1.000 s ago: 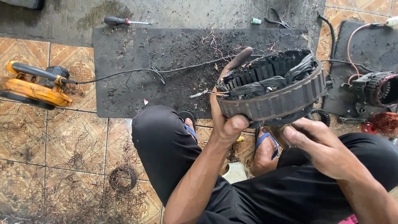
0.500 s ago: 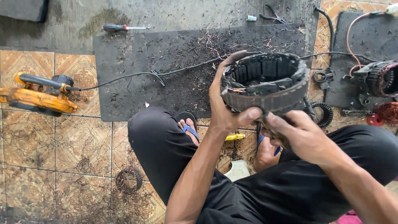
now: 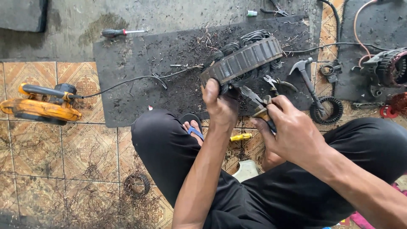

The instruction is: The person sits on the floor and uses pliers to pull and cut copper windings from a motor stator. They repeatedly rotate the stator to access different sections, removing the wire coil by hand and with the tool.

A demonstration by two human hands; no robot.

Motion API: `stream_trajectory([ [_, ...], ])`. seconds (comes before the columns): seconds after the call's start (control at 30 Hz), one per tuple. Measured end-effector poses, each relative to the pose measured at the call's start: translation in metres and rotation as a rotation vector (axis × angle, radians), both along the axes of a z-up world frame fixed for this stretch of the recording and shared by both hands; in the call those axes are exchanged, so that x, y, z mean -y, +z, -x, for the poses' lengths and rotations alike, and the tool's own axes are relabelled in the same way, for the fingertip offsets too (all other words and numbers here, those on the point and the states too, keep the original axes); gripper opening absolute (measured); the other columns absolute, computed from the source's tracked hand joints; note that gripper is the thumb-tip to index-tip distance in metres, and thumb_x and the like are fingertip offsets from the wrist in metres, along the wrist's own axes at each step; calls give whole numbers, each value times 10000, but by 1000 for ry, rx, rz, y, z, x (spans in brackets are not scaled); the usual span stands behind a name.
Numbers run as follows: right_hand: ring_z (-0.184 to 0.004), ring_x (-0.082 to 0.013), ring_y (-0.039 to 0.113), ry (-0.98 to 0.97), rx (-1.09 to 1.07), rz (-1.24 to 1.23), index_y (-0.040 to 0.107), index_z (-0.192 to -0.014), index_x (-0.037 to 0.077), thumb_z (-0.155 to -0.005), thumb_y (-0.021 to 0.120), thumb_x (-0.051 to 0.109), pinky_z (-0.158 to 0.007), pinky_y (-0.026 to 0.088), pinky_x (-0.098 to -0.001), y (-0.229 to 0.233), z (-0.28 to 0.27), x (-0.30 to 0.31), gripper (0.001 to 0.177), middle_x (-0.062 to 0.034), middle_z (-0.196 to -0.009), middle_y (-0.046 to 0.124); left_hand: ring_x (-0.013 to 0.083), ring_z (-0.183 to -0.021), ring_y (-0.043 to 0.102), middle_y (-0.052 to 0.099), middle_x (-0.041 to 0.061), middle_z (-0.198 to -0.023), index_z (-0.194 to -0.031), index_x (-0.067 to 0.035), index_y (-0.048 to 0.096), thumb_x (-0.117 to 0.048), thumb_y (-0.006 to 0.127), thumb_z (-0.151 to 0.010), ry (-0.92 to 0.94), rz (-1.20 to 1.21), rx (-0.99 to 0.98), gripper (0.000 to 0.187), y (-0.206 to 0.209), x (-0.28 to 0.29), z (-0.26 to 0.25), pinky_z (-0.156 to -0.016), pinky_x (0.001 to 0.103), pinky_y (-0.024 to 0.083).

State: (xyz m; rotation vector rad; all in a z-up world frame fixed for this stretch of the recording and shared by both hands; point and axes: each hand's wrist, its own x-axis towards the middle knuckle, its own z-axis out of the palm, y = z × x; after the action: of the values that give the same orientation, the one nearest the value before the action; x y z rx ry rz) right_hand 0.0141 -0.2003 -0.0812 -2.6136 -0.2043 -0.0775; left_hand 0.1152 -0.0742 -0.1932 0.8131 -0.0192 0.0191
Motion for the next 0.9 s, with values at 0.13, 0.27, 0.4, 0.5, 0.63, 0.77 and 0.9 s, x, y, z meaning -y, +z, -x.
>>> stream_trajectory([
  [0.13, -834, -400, 708, 6, 18, 65, 641, -852, 20, -918, 716, 276, -649, 584, -427, 2, -2, 0, 276, -149, -1023, 628, 179, -950, 592, 577, 149, -1130, -1408, -34, 494, -407, 492, -886, 9, -70, -96, 641, -8, -1, 8, -854, 451, 570],
  [0.27, -917, -466, 680, 12, -70, -196, 631, -840, -1, -956, 688, 261, -644, 576, -452, 0, -7, 4, 293, -164, -993, 649, 301, -1043, 605, 598, 216, -1159, -1412, -29, 498, -424, 526, -848, 4, 76, 41, 689, 16, -1, -2, -1037, 579, 498],
  [0.4, -854, -232, 563, -118, -439, -619, 605, -794, 73, -1049, 575, 289, -677, 473, -360, 12, -8, 10, 335, -25, -879, 581, 213, -1191, 634, 654, 107, -1269, -1418, -56, 510, -590, 691, -897, -78, 64, 184, 768, 63, -10, -2, -1110, 447, 523],
  [0.5, -891, -81, 525, -251, -649, -793, 665, -994, 58, -1030, 556, 250, -818, 447, -262, 12, -11, 16, 224, 8, -947, 615, 246, -1246, 673, 658, 123, -1377, -1478, 49, 495, -629, 831, -804, -149, 134, 180, 1013, 65, -13, -4, -1131, 448, 574],
  [0.63, -721, -167, 559, -396, -766, -1337, 628, -927, -41, -1064, 568, 285, -568, 408, -256, -6, 0, 24, 359, -54, -751, 477, 266, -1258, 671, 578, 161, -1490, -1504, 68, 448, -621, 868, -751, -203, 173, 194, 1104, 60, -13, -7, -1155, 464, 576],
  [0.77, -613, -97, 525, -218, -640, -486, 573, -738, 113, -1047, 526, 405, -607, 422, -303, 27, -12, 16, 427, 21, -623, 563, 277, -1299, 649, 624, 149, -1428, -1475, 49, 494, -625, 832, -801, -193, 111, 209, 1011, 69, -11, -5, -1183, 464, 560],
  [0.9, -738, -245, 556, -75, -381, -271, 559, -818, 42, -1043, 551, 315, -713, 429, -403, 19, -8, 13, 355, -64, -829, 550, 260, -1211, 683, 657, 133, -1337, -1451, 61, 493, -628, 849, -796, -146, 13, 152, 1015, 77, -9, -1, -1095, 428, 598],
])
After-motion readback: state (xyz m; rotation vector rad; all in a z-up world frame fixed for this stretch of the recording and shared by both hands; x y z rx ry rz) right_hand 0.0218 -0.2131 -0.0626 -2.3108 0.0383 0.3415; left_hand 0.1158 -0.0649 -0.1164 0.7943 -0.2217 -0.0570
